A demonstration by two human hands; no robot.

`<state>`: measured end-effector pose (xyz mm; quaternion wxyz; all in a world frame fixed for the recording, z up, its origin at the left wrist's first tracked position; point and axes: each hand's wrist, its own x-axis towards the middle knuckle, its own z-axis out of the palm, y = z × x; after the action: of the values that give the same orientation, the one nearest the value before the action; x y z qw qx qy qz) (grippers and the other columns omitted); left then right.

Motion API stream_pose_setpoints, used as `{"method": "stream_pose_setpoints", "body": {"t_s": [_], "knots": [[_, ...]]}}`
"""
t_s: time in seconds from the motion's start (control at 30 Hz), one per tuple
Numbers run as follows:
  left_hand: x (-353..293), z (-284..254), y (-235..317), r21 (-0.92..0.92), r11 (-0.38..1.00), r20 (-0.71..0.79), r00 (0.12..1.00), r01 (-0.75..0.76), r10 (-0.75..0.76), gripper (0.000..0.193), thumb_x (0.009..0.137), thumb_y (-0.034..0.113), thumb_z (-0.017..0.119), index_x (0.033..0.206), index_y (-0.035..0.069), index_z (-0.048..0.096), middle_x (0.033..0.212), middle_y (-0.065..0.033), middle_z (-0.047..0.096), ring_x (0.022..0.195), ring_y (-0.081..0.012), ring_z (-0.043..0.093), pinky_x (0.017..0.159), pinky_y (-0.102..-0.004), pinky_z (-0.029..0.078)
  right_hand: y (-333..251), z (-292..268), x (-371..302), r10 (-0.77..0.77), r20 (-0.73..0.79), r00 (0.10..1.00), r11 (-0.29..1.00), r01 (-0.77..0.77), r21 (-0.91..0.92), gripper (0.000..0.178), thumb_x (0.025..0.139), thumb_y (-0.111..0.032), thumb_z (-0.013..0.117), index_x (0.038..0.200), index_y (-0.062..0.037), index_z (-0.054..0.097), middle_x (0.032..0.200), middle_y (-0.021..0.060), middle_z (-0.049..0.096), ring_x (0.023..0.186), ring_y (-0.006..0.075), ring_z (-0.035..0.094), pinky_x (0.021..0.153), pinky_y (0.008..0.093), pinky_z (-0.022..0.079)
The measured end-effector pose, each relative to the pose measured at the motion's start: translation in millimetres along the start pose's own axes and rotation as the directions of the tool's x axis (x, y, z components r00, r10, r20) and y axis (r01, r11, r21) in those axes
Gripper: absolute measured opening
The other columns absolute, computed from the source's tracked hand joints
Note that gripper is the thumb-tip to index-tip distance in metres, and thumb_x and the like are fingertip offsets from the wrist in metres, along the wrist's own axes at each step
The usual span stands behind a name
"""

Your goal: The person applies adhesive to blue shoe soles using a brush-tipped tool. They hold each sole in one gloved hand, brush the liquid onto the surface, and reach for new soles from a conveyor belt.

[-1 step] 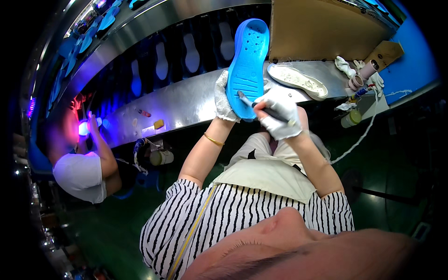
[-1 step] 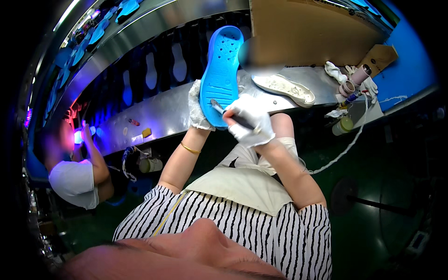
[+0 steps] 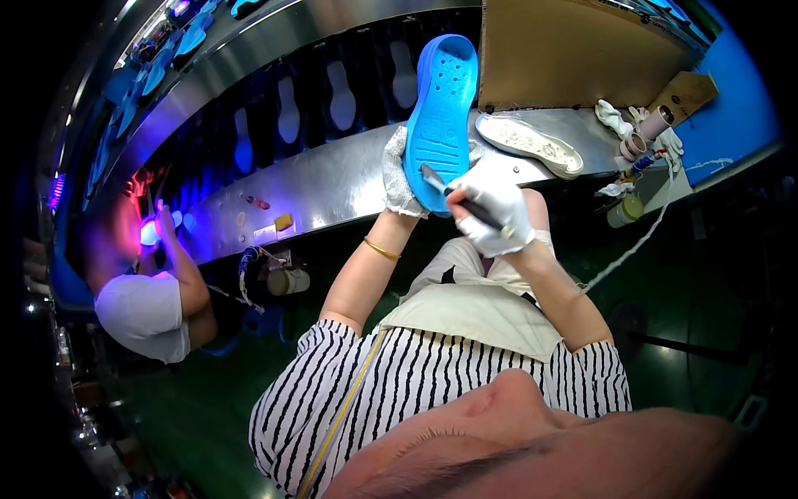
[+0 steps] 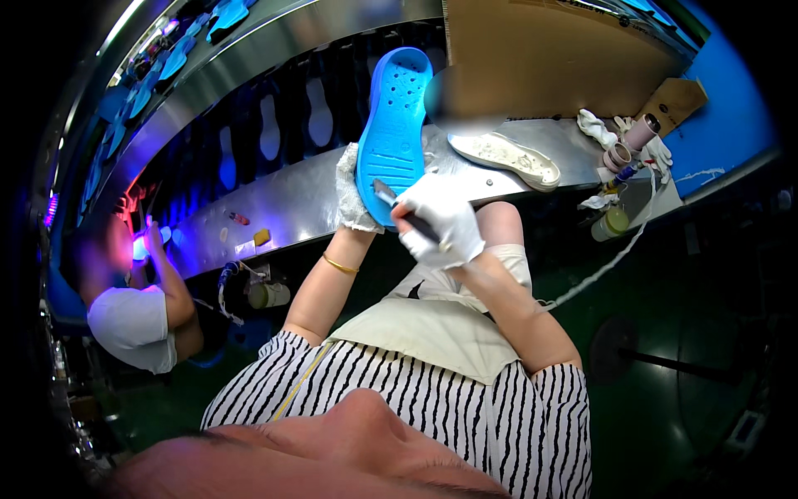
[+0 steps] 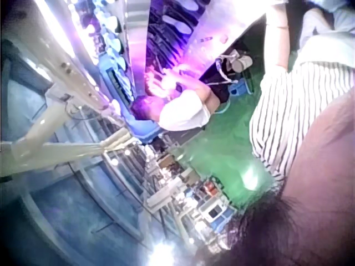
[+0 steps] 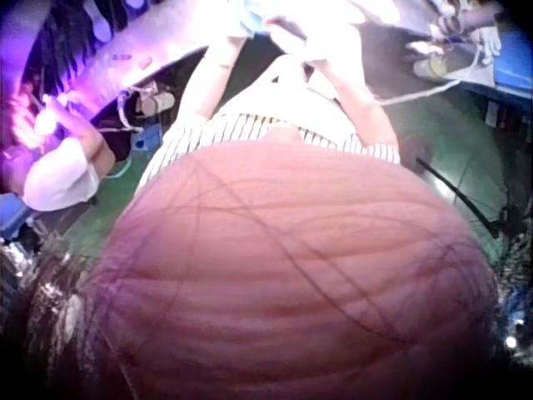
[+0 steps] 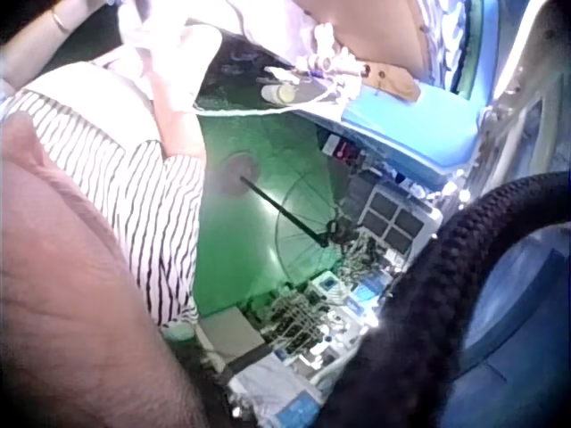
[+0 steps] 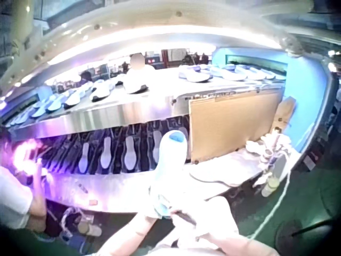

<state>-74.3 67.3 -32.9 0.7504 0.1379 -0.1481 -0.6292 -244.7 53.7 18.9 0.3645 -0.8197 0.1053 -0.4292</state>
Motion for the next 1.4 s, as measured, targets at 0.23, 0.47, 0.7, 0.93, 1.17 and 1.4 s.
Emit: {"method": "stream_pose_setpoints", "body": {"t_s": [0.23, 0.47, 0.7, 0.93, 1.17, 1.4], "knots": [[-23, 9, -10, -0.041, 0.999, 0.080, 0.997, 0.014, -0.011, 0.066, 0.091, 0.053, 0.047, 0.135, 0.003, 0.049, 0.125, -0.0183, 0.060, 0.106, -0.0347, 0.062, 0.096, -0.0463, 0.050, -23, -12, -5, 0.039, -0.025, 0.999, 0.969, -0.031, 0.246, 0.009, 0.075, 0.004, 0.070, 0.082, -0.0006, 0.065, 0.078, 0.0092, 0.065, 0.069, 0.0182, 0.064, 0.064, 0.0286, 0.051], [-41, 11, -31, 0.010, 0.999, 0.084, 0.996, -0.035, 0.034, 0.069, 0.090, 0.057, 0.041, 0.133, 0.004, 0.049, 0.125, -0.0168, 0.060, 0.108, -0.0322, 0.059, 0.099, -0.0444, 0.046, -47, 2, -13, -0.195, -0.027, 0.981, 0.963, 0.186, -0.197, 0.019, 0.064, 0.002, 0.073, 0.079, -0.0068, 0.064, 0.075, 0.0087, 0.062, 0.075, 0.0285, 0.061, 0.070, 0.0342, 0.049], [-73, 20, -30, -0.030, 1.000, 0.154, 0.988, -0.009, 0.014, 0.069, 0.093, 0.055, 0.043, 0.138, 0.002, 0.046, 0.132, -0.0191, 0.056, 0.112, -0.0324, 0.060, 0.099, -0.0451, 0.049, -45, -15, -4, 0.147, -0.279, 0.949, 0.977, -0.096, 0.189, 0.010, 0.085, 0.005, 0.066, 0.094, 0.0005, 0.062, 0.078, 0.0089, 0.066, 0.067, 0.0114, 0.063, 0.061, 0.0261, 0.052], [-77, 19, -36, -0.148, 0.987, 0.295, 0.955, 0.064, -0.018, 0.065, 0.095, 0.052, 0.044, 0.138, 0.003, 0.045, 0.132, -0.0172, 0.055, 0.119, -0.0307, 0.055, 0.104, -0.0450, 0.045, -44, 5, -21, -0.017, -0.112, 0.994, 0.995, 0.028, 0.094, 0.012, 0.080, 0.008, 0.069, 0.087, -0.0004, 0.064, 0.084, 0.0083, 0.065, 0.070, 0.0140, 0.065, 0.062, 0.0256, 0.053], [-93, 23, -29, -0.046, 0.998, 0.182, 0.983, 0.033, -0.025, 0.067, 0.095, 0.053, 0.042, 0.141, 0.004, 0.043, 0.130, -0.0183, 0.057, 0.112, -0.0337, 0.061, 0.097, -0.0474, 0.051, -15, -18, 7, -0.103, -0.341, 0.934, 0.994, 0.112, 0.007, 0.009, 0.084, 0.004, 0.069, 0.089, -0.0017, 0.064, 0.080, 0.0064, 0.067, 0.067, 0.0109, 0.063, 0.065, 0.0233, 0.050], [-85, 17, -22, -0.185, 0.981, 0.154, 0.987, 0.063, -0.034, 0.065, 0.096, 0.051, 0.044, 0.140, 0.004, 0.042, 0.133, -0.0177, 0.055, 0.114, -0.0337, 0.060, 0.102, -0.0460, 0.047, -30, 9, 1, -0.061, -0.137, 0.989, 0.988, 0.080, 0.134, 0.011, 0.080, 0.007, 0.069, 0.085, -0.0022, 0.066, 0.075, 0.0063, 0.064, 0.068, 0.0120, 0.065, 0.064, 0.0250, 0.052]]}}
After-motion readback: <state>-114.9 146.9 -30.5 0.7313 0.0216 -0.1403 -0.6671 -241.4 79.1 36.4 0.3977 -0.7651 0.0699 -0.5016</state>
